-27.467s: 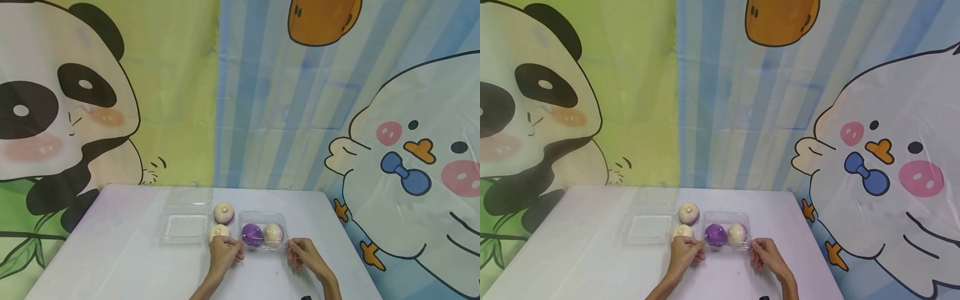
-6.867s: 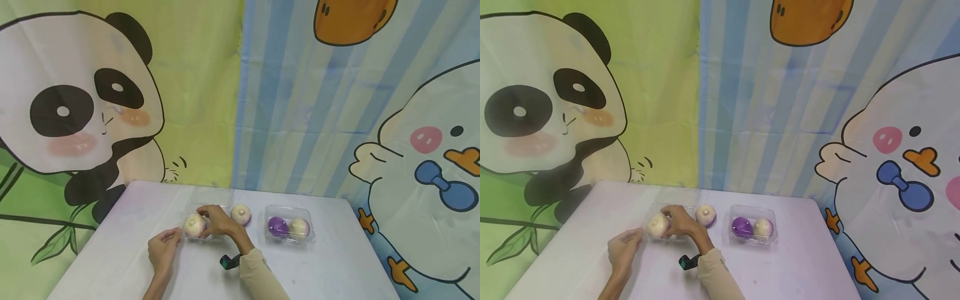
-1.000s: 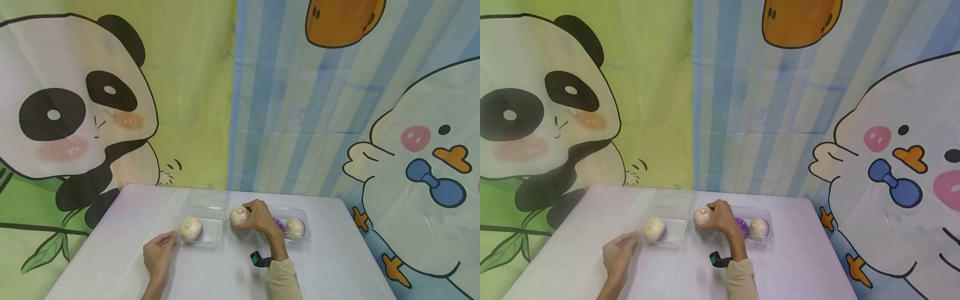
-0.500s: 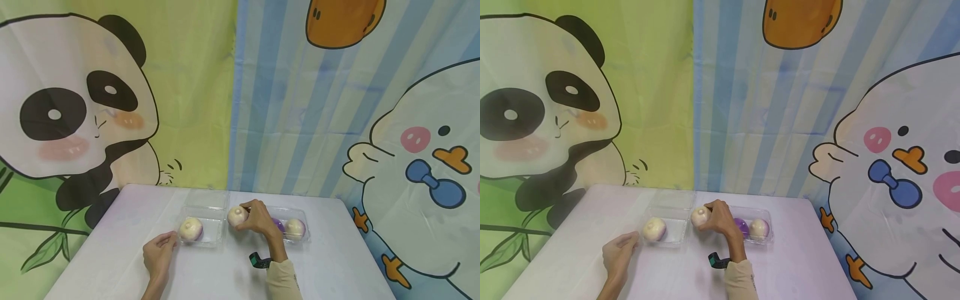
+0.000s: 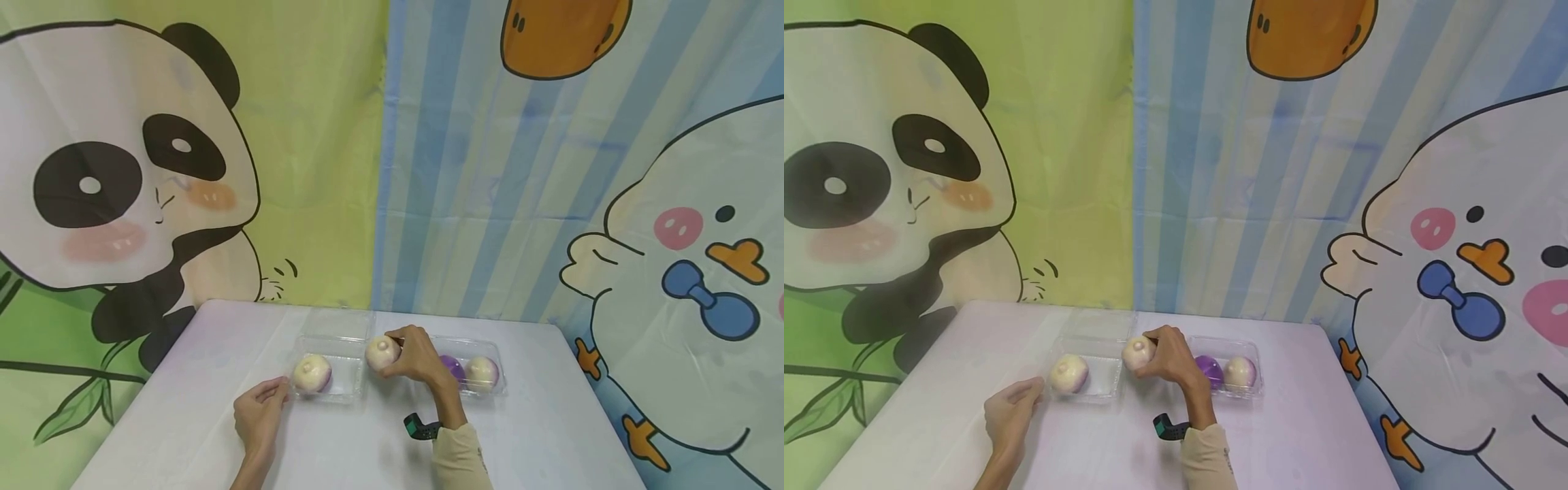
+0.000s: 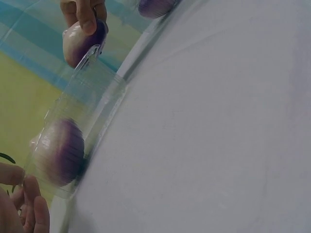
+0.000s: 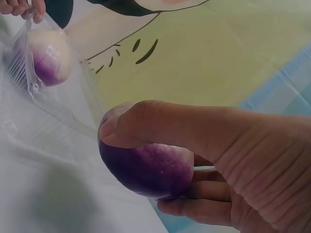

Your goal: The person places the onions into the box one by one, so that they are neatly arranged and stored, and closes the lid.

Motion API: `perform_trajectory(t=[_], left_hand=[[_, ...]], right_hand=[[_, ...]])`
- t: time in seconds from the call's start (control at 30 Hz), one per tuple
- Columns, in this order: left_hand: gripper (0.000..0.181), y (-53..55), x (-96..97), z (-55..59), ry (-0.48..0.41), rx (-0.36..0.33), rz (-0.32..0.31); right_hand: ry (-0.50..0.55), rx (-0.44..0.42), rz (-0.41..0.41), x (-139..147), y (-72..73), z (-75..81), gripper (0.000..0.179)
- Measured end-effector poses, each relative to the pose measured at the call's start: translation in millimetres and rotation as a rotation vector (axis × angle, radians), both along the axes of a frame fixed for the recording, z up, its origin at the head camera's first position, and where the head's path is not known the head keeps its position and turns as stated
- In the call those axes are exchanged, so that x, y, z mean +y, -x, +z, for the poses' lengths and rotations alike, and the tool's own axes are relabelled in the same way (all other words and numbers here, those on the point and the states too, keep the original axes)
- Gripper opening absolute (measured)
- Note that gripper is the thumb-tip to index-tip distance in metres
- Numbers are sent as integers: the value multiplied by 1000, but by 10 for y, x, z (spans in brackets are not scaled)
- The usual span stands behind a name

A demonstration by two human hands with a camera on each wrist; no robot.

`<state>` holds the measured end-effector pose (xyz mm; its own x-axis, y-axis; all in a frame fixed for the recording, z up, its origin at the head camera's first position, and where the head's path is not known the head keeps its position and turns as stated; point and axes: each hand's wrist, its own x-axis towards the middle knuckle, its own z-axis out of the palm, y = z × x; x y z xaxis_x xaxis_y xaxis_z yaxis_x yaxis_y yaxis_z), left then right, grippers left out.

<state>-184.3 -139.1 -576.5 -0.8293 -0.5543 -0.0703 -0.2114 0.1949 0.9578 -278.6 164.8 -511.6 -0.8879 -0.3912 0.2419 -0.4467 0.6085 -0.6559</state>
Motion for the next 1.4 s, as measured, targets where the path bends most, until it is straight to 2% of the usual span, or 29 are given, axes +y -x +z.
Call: perform_trajectory(t=[0.3,0.53,0.87,1.17,1.4], left_hand=[[23,33,11,0,2,-9,9],[22,19,3,8,6,-23,18],[21,14,0,-3,-6,-18,16],[23,20,7,0,-12,-17,17],[21,18,14,-4,-5,-10,29]], right_hand=[[15,-12,56,-98,-32,62,62],[-4,-9,100,-176,-42,75,53],[-23,4,114,-255,-64,91,52],[-63,42,145,-305,-40,67,43],[-77,37,156,-347,-41,82,46]])
